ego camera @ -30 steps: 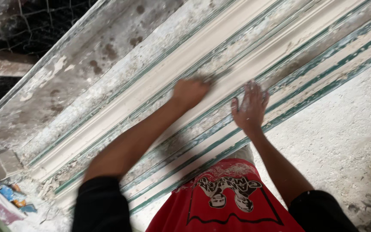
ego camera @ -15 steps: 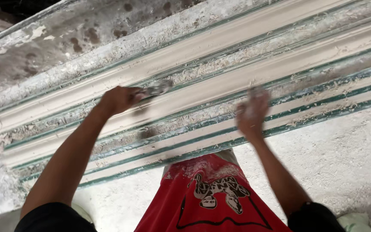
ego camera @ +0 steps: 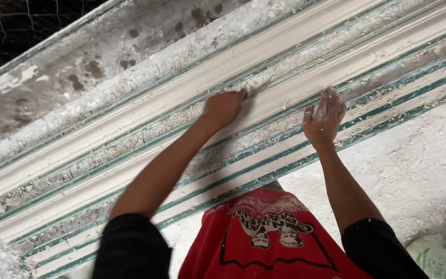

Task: The person scrapes dried plaster residue from long cornice mold strips with a knife, brushing the grooves clean with a green brush, then lifts and stacks the cleaned mold pieces on the work table.

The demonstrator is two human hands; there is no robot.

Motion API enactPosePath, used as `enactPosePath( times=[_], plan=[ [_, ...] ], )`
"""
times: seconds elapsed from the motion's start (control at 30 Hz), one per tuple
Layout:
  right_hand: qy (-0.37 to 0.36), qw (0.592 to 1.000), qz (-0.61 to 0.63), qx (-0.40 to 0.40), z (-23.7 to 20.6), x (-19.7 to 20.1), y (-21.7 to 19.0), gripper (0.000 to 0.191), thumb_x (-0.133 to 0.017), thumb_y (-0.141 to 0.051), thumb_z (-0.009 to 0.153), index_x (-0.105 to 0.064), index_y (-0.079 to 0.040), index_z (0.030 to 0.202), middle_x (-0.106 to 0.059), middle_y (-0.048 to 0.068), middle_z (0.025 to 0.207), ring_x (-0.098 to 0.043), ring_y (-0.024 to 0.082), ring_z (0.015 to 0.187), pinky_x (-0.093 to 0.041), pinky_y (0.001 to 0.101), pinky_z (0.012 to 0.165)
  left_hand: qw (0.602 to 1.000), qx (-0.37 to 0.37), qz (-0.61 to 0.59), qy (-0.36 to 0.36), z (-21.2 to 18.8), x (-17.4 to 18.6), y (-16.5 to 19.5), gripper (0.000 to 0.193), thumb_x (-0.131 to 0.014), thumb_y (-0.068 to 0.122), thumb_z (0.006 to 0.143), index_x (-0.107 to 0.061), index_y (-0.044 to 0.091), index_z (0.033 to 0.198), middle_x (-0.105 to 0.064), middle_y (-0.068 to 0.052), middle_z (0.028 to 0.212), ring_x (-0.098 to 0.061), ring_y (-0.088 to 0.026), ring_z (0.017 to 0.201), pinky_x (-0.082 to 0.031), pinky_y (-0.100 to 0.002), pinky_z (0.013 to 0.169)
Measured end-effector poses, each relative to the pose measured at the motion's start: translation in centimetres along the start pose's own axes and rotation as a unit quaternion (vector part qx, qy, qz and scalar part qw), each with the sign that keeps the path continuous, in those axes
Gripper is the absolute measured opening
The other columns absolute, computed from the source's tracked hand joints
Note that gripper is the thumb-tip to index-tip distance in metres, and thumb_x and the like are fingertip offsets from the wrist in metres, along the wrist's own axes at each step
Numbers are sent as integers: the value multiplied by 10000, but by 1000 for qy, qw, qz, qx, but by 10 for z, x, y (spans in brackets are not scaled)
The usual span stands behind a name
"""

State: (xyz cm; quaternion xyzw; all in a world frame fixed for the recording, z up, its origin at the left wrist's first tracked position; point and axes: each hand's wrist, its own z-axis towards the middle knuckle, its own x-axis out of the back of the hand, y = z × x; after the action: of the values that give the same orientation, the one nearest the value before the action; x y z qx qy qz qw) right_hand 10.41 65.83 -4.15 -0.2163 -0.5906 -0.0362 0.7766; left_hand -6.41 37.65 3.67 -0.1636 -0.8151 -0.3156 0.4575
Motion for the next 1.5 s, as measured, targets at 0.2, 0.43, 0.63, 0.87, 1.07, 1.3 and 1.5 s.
enactPosePath(
  times=[0.2,0.43,0.63,0.87,1.07,1.3,1.5],
  plan=[
    [7,1000,-6,-12,-2,-1,-2,548,-533,-318,1068,-445,-23,1521,-419,216,1597,-371,417,1484,-207,647,1219,967,-70,221,-108,-126,38,-74,583,-512,242,1029,-307,218,1574,-574,-170,1416,-709,-239,612,-584,-377,433],
    [-26,999,-17,-40,0,-1,-3,580,-504,-372,1045,-414,-31,1506,-426,226,1558,-377,404,1477,-190,651,1212,921,-300,162,190,12,25,12,656,-500,-43,813,-467,226,1410,-672,-72,1313,-752,-230,837,-466,-293,241],
    [-11,1000,-16,-24,2,5,-4,573,-485,-366,1081,-414,-32,1540,-408,225,1585,-362,413,1482,-167,639,1223,946,-233,219,57,61,-2,14,240,-552,77,980,-610,117,1209,-760,-70,921,-740,-262,688,-564,-416,468],
    [-17,999,-7,-34,4,8,-11,594,-494,-335,1051,-409,14,1525,-402,260,1581,-354,437,1468,-174,653,1210,942,-221,251,-3,-91,40,-76,597,-550,107,970,-376,195,1534,-668,-162,1243,-690,-222,618,-531,-352,391],
    [-45,999,-20,-21,5,0,-8,600,-480,-313,1075,-374,75,1521,-364,314,1590,-319,472,1494,-140,674,1218,930,-202,292,-93,-2,55,-8,446,-488,131,1010,-550,234,1439,-705,-129,1141,-718,-242,600,-555,-378,419],
    [-126,990,66,19,1,-1,14,737,-414,-439,1046,-300,94,1541,-207,343,1629,-158,510,1508,-54,702,1157,950,-156,269,-33,97,28,48,308,-496,169,1029,-592,236,1314,-746,-72,990,-716,-262,721,-569,-416,538],
    [-137,982,99,89,58,26,126,677,-322,-535,1080,-357,-110,1605,-248,210,1660,-142,452,1564,-98,684,1257,975,-30,204,-77,-24,20,15,591,-488,56,990,-336,190,1545,-567,-139,1425,-691,-190,603,-598,-298,399]
  ],
)
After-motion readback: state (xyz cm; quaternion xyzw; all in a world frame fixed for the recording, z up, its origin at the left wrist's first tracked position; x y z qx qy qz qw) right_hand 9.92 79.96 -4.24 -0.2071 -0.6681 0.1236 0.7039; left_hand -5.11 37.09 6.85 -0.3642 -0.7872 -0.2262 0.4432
